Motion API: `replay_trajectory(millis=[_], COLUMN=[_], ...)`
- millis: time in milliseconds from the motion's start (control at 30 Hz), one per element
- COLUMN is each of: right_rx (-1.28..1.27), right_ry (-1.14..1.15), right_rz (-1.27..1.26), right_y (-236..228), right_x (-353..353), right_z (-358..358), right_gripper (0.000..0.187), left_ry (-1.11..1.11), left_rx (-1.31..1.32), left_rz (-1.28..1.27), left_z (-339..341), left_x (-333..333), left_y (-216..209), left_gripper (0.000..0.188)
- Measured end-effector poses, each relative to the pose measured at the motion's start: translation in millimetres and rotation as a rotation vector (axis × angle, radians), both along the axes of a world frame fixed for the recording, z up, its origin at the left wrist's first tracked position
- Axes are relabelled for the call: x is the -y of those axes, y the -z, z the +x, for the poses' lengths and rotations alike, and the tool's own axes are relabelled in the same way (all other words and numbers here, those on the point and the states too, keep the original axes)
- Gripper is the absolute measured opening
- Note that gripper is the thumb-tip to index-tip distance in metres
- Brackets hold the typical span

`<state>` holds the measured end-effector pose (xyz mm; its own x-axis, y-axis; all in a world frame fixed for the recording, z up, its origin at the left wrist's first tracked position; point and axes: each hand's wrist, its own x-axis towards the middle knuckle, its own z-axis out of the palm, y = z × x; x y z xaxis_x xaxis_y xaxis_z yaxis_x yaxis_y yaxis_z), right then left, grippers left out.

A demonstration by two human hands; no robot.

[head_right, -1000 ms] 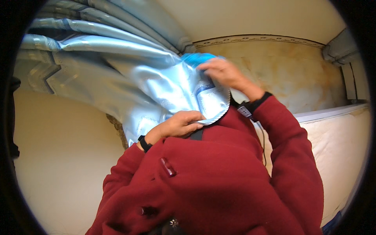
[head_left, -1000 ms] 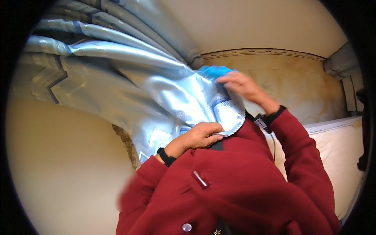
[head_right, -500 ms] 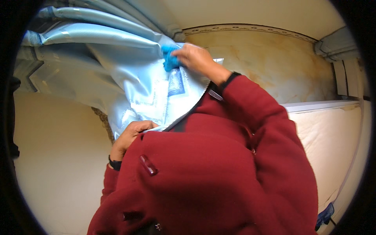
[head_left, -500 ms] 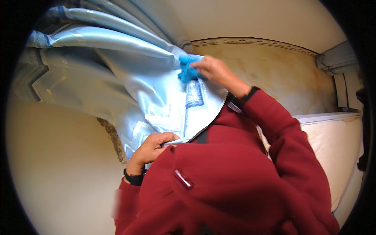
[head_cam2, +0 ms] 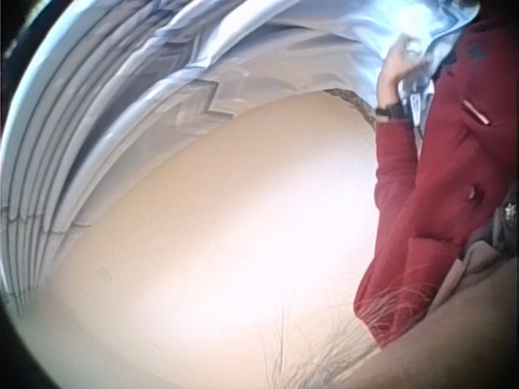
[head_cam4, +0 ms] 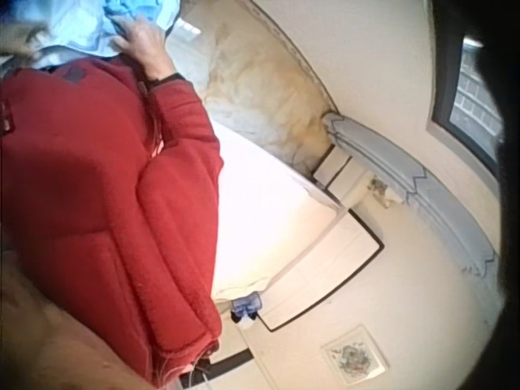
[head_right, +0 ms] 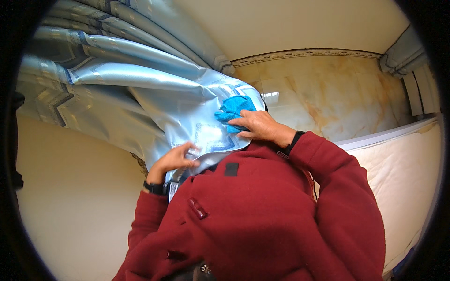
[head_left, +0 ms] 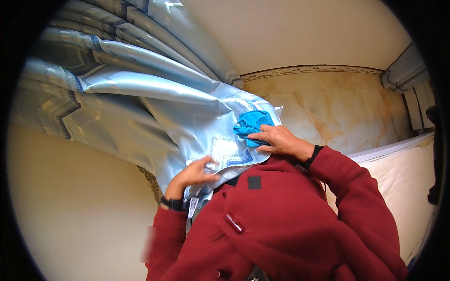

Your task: The person wipes a light blue patterned curtain with a blue cloth, repeatedly lifting and folding sections to clean both sides. The person moves along the curtain, wiping different areas and occasionally adjusting the fabric to reach behind folds.

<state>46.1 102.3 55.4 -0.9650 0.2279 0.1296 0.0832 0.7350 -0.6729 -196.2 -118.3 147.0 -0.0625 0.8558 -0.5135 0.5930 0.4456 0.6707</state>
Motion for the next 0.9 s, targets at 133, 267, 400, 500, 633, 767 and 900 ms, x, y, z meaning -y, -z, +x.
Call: replay_trajectory(millis=[133,267,400,500,633,767,900], right_rx=[-0.011,0.037,-0.048,-0.195,-0.091,-0.004,0.037], right_ry=[-0.008,0.001,0.223,0.237,0.093,0.007,0.005], right_rz=[-0.065,-0.274,-0.365,-0.108,-0.041,-0.078,-0.145], right_y=[-10,-18,-16,-16,-21,-22,-17], right_x=[5,0,2,5,5,-3,-12], right_z=[15,32,41,41,39,42,49], right_gripper=[0.028,0.025,0.030,0.045,0.054,0.049,0.045], left_ry=[-0.162,-0.260,-0.423,-0.624,-0.621,-0.655,-0.771], left_rx=[-0.263,-0.039,0.431,0.604,0.571,0.628,0.685], left_rz=[0.102,-0.252,-0.309,-0.347,-0.193,-0.138,-0.238], left_z=[21,46,48,45,46,49,48], left_x=[-85,-114,-110,-112,-108,-94,-93], left_y=[48,94,119,131,143,144,140], left_gripper=[0.068,0.062,0.063,0.057,0.033,0.022,0.031])
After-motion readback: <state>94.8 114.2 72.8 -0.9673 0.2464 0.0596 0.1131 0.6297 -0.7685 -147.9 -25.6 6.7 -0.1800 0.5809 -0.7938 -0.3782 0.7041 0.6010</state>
